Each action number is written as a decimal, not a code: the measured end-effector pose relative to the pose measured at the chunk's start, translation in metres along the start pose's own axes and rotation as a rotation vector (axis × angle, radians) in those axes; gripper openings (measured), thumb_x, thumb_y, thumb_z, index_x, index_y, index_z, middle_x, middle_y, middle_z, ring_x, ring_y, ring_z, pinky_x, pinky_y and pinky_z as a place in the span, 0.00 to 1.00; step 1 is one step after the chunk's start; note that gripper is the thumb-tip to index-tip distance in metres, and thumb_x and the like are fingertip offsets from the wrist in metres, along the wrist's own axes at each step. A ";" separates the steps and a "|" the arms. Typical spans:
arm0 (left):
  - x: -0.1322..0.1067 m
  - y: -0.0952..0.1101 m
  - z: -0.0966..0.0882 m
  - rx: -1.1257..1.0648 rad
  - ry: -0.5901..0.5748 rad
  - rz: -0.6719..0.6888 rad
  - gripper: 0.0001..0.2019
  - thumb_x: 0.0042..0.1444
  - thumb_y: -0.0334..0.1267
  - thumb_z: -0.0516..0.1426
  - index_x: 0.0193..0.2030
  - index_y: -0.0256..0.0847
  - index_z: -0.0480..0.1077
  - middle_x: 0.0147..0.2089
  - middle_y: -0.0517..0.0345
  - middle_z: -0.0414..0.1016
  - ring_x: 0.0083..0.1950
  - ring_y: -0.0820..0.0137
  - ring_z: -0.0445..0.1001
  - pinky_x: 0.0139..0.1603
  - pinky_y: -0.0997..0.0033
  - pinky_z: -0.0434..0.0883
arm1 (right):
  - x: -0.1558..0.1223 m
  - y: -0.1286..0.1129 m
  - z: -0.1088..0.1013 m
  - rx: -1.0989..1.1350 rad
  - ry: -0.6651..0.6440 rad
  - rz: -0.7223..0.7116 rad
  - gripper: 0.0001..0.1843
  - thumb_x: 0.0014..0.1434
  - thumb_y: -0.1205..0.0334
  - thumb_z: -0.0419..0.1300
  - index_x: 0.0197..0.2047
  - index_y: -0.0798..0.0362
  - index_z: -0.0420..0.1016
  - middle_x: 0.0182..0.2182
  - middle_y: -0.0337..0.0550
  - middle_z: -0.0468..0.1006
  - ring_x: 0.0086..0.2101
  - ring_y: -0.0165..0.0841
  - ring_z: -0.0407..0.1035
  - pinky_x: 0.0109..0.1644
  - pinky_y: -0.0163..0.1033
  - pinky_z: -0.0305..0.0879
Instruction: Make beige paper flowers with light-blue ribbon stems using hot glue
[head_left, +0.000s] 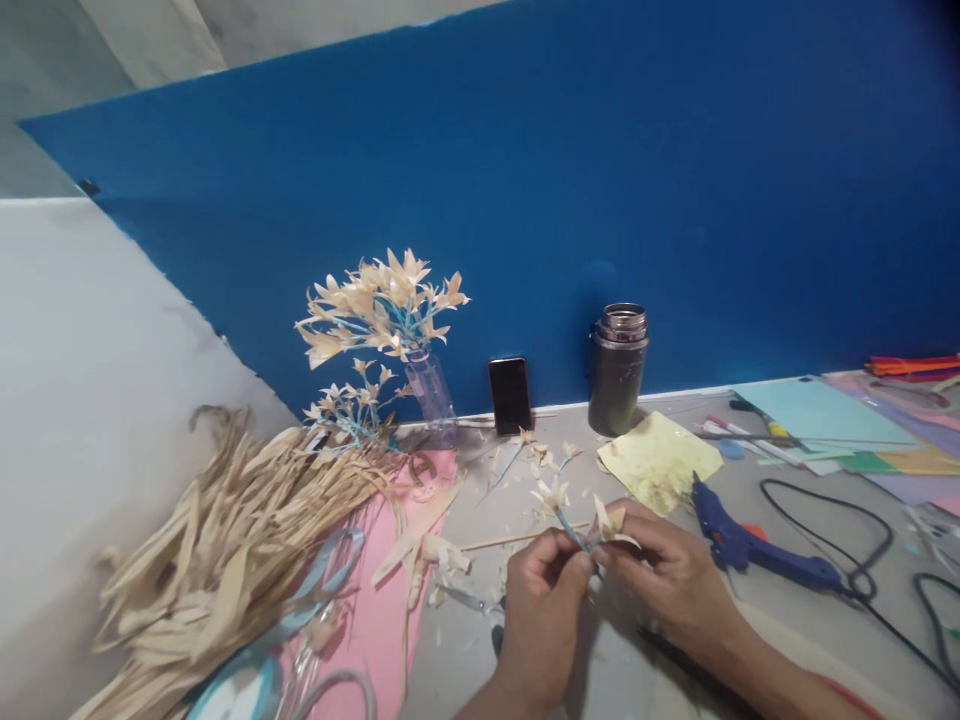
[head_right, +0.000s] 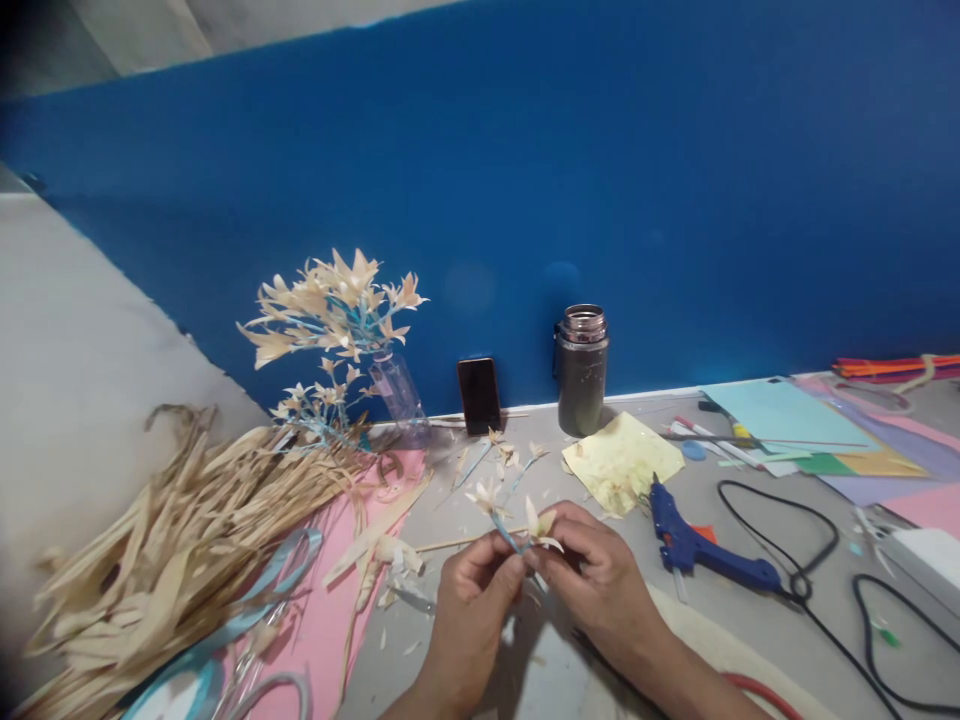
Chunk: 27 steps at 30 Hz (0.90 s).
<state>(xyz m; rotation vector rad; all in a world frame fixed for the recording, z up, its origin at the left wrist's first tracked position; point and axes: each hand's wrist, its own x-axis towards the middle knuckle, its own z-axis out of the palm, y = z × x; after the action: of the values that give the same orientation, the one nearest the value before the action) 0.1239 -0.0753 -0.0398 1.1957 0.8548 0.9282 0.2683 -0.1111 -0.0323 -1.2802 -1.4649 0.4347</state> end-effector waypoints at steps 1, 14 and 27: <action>0.000 0.000 0.000 -0.017 0.012 -0.018 0.13 0.49 0.46 0.64 0.28 0.37 0.72 0.24 0.62 0.64 0.26 0.75 0.57 0.31 0.74 0.59 | 0.000 0.000 0.000 -0.005 0.006 -0.003 0.15 0.61 0.58 0.59 0.24 0.52 0.72 0.27 0.42 0.75 0.29 0.34 0.70 0.31 0.35 0.65; 0.002 0.005 -0.002 -0.032 0.056 -0.062 0.15 0.46 0.47 0.65 0.24 0.39 0.68 0.21 0.65 0.60 0.25 0.76 0.55 0.28 0.75 0.56 | -0.002 -0.004 -0.002 0.000 -0.071 0.064 0.15 0.64 0.56 0.55 0.28 0.51 0.74 0.25 0.39 0.72 0.28 0.32 0.67 0.33 0.35 0.65; 0.001 0.009 -0.001 -0.007 0.029 0.000 0.13 0.50 0.43 0.62 0.24 0.39 0.64 0.21 0.66 0.58 0.25 0.76 0.53 0.27 0.75 0.54 | -0.003 0.000 0.002 -0.021 -0.088 0.169 0.10 0.58 0.56 0.61 0.30 0.51 0.76 0.24 0.37 0.74 0.25 0.31 0.67 0.30 0.34 0.64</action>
<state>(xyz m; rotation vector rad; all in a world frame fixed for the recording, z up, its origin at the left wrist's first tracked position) 0.1221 -0.0734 -0.0315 1.1782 0.8737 0.9495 0.2661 -0.1129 -0.0347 -1.4226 -1.4428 0.5958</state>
